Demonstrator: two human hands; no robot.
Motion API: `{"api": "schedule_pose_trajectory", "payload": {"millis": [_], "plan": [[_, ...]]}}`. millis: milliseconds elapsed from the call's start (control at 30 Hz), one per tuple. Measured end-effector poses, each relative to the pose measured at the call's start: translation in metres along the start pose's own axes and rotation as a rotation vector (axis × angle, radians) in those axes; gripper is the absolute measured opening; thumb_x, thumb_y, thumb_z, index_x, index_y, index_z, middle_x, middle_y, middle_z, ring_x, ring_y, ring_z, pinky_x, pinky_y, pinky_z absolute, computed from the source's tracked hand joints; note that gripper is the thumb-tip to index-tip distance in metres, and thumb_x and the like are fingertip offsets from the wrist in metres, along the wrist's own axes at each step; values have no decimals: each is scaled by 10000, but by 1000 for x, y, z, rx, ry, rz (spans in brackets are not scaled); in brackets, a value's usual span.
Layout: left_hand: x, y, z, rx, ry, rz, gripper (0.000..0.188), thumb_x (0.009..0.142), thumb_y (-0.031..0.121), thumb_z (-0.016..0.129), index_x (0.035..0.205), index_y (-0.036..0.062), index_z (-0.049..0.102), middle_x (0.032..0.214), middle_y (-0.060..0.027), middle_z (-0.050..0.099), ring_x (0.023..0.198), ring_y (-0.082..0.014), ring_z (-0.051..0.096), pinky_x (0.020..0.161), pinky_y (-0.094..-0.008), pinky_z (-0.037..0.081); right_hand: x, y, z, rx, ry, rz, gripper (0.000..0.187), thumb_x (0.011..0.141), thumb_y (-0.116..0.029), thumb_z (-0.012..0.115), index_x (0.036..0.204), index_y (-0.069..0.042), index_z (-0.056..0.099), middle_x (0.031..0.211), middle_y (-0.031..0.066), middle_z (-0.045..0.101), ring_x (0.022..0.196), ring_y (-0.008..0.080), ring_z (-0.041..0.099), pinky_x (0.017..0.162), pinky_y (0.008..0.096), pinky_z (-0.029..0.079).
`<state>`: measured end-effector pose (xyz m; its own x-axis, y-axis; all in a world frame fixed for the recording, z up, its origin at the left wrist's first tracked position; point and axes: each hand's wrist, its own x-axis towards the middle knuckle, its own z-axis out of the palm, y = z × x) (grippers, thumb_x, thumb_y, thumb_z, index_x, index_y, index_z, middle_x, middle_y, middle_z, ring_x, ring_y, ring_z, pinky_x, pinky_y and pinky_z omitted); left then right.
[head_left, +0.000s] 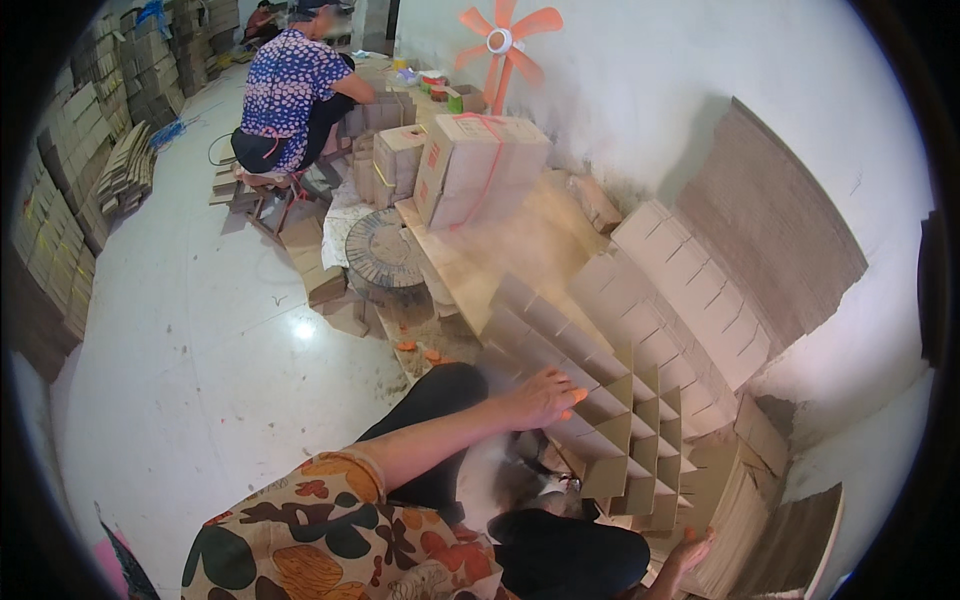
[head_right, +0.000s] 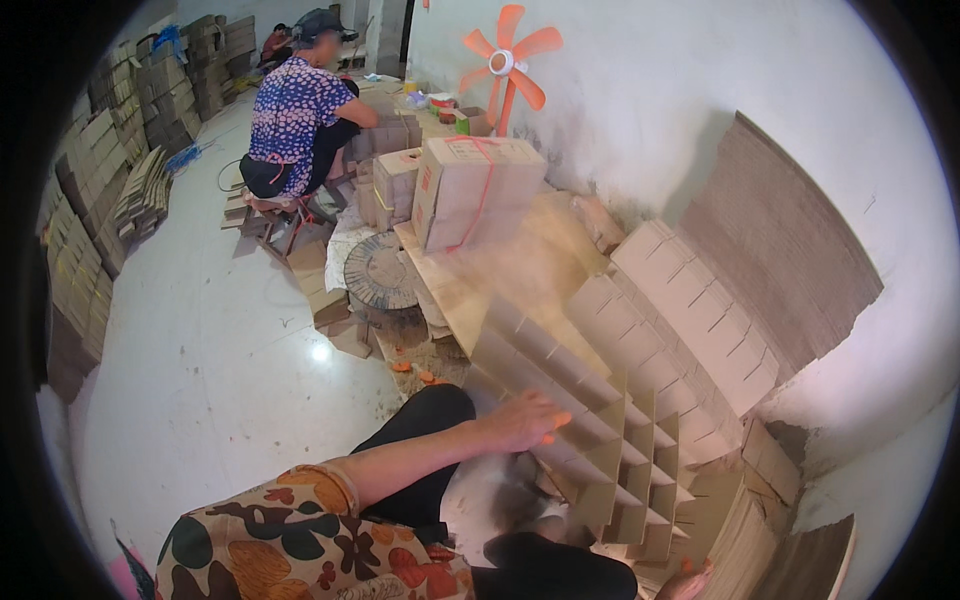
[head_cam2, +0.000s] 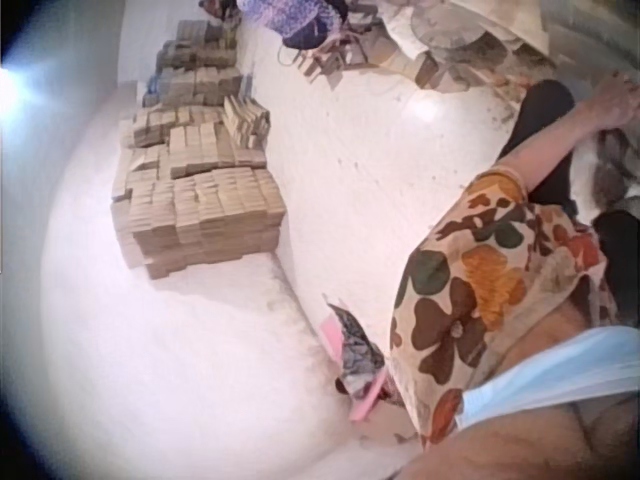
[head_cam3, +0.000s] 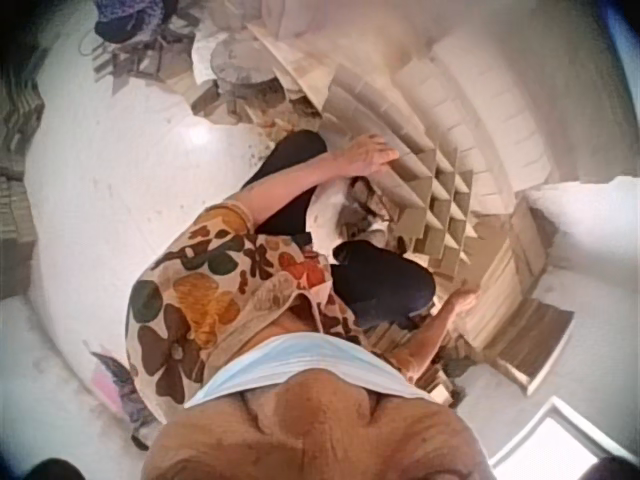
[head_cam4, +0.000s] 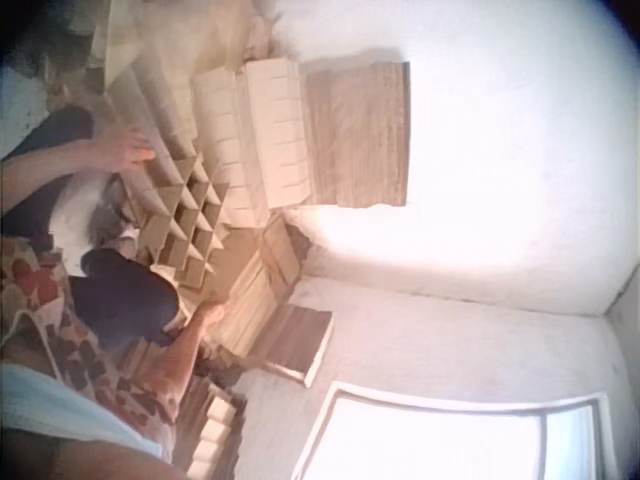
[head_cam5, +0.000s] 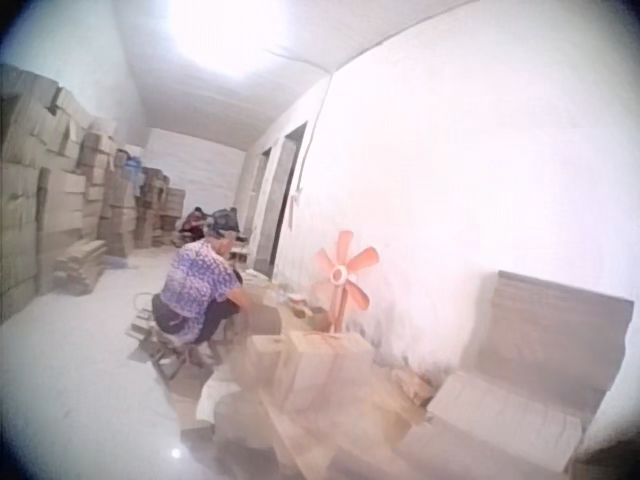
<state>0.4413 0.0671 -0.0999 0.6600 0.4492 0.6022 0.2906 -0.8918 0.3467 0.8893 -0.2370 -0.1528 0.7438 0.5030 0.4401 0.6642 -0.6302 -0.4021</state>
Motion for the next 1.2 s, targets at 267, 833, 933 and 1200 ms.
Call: {"api": "schedule_pose_trajectory", "payload": {"millis": [267,833,933,1200], "plan": [[5,-3,21,95,136,27,346,688,233,672,983,77,583,809,-94,577,831,-282,563,746,-415,432,18,-33,-35,-60,-71,287,453,824,-428,633,953,5,674,871,193,662,784,306,612,680,412,478],[3,-1,24,-127,-8,12,188,695,28,681,877,52,640,720,-113,622,727,-288,550,717,-377,432,-29,-323,-83,416,-331,-514,547,802,0,661,1310,17,460,895,176,660,700,131,602,698,222,493],[3,1,21,-117,-8,10,173,683,-10,661,842,51,629,677,-110,594,681,-286,527,677,-377,425,-33,-340,-75,388,-474,-441,549,796,33,640,1313,20,454,827,181,651,608,113,531,652,207,473],[4,1,22,-132,-13,7,211,658,-32,659,851,49,629,669,-110,579,692,-284,525,675,-375,427,-25,-340,-44,642,-444,-483,583,754,133,558,1316,15,453,835,202,651,629,166,561,698,226,490]]}}
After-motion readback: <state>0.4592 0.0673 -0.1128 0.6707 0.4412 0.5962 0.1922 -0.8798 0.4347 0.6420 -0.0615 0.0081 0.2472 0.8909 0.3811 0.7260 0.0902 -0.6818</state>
